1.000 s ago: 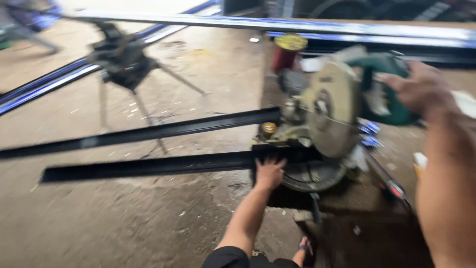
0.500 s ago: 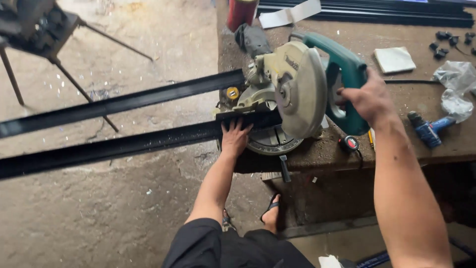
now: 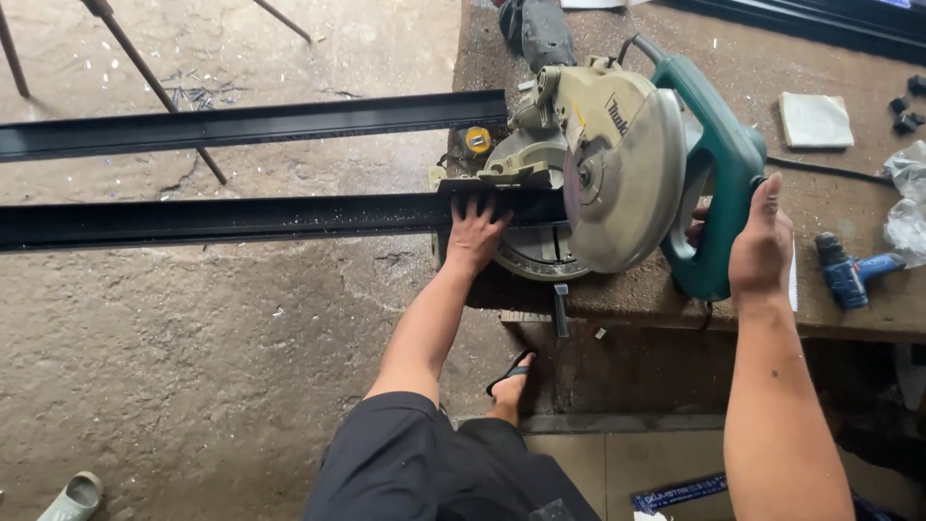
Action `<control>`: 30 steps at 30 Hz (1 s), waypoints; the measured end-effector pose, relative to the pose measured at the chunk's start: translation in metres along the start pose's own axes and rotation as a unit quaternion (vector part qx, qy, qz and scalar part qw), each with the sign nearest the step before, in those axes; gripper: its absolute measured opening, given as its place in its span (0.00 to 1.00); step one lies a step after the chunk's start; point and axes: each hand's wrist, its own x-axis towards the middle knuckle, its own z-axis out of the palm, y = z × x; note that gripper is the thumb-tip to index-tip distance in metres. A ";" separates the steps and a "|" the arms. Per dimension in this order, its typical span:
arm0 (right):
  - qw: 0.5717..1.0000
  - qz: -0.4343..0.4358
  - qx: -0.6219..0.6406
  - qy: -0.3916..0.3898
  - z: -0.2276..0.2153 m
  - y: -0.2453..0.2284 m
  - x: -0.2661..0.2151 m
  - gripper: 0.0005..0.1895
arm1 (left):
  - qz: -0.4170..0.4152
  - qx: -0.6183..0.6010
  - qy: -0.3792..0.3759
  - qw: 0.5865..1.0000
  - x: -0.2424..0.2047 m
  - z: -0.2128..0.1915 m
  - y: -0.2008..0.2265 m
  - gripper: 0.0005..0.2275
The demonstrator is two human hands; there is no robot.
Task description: Measuring and marking metal frames before positioning them on a miter saw for cutting.
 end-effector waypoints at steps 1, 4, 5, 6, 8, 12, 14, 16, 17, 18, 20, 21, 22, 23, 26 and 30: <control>1.000 -0.003 0.005 -0.008 0.001 -0.001 -0.003 0.42 | -0.001 -0.001 0.006 1.000 0.000 0.001 0.001 0.26; 1.000 0.003 0.020 -0.016 0.003 0.005 -0.007 0.43 | -0.006 -0.003 -0.020 1.000 0.001 -0.010 0.000 0.25; 0.999 0.011 0.027 -0.015 0.002 0.009 -0.008 0.43 | -0.010 -0.007 -0.051 0.999 0.002 -0.014 0.001 0.24; 0.999 0.012 0.027 -0.014 0.003 0.009 -0.008 0.43 | -0.009 -0.007 -0.052 0.999 0.001 -0.014 0.001 0.24; 0.999 0.018 0.043 -0.013 0.002 0.010 -0.008 0.44 | -0.009 -0.010 -0.047 0.999 0.001 -0.013 0.001 0.24; 0.999 0.014 0.037 -0.003 0.006 0.011 -0.006 0.41 | -0.013 -0.023 -0.060 0.998 0.000 -0.017 0.004 0.21; 0.991 -0.096 -0.075 0.050 0.009 0.015 -0.006 0.44 | -0.027 -0.008 0.087 0.996 -0.003 -0.022 0.009 0.14; 0.993 -0.073 -0.067 0.066 0.006 0.015 -0.006 0.43 | -0.012 -0.004 0.084 0.996 -0.002 -0.029 0.010 0.14; 0.995 -0.058 -0.056 0.064 0.004 0.016 -0.006 0.43 | -0.017 0.005 0.083 0.996 -0.002 -0.032 0.010 0.14; 0.994 -0.051 -0.057 0.080 0.002 0.018 -0.006 0.43 | -0.001 0.001 0.082 0.997 -0.002 -0.036 0.012 0.14; 0.998 -0.026 -0.021 0.045 -0.002 0.017 -0.004 0.42 | -0.004 0.021 0.069 0.997 -0.003 -0.047 0.011 0.15; 0.998 -0.023 -0.019 0.058 -0.006 0.016 -0.003 0.42 | 0.009 0.020 0.070 0.997 0.001 -0.045 0.013 0.15; 0.999 -0.012 0.001 0.035 -0.006 0.016 -0.002 0.42 | 0.004 0.030 0.064 0.997 0.001 -0.042 0.012 0.15; 1.000 -0.002 0.022 0.012 -0.006 0.016 -0.001 0.42 | 0.000 0.040 0.058 0.998 0.001 -0.039 0.010 0.15; 0.998 0.040 -0.034 0.021 -0.007 -0.010 -0.008 0.46 | -0.036 -0.011 -0.148 0.988 0.013 -0.061 0.013 0.19; 0.997 0.035 0.065 -0.011 -0.004 0.016 0.007 0.41 | -0.032 0.023 -0.075 0.996 0.012 -0.020 0.003 0.19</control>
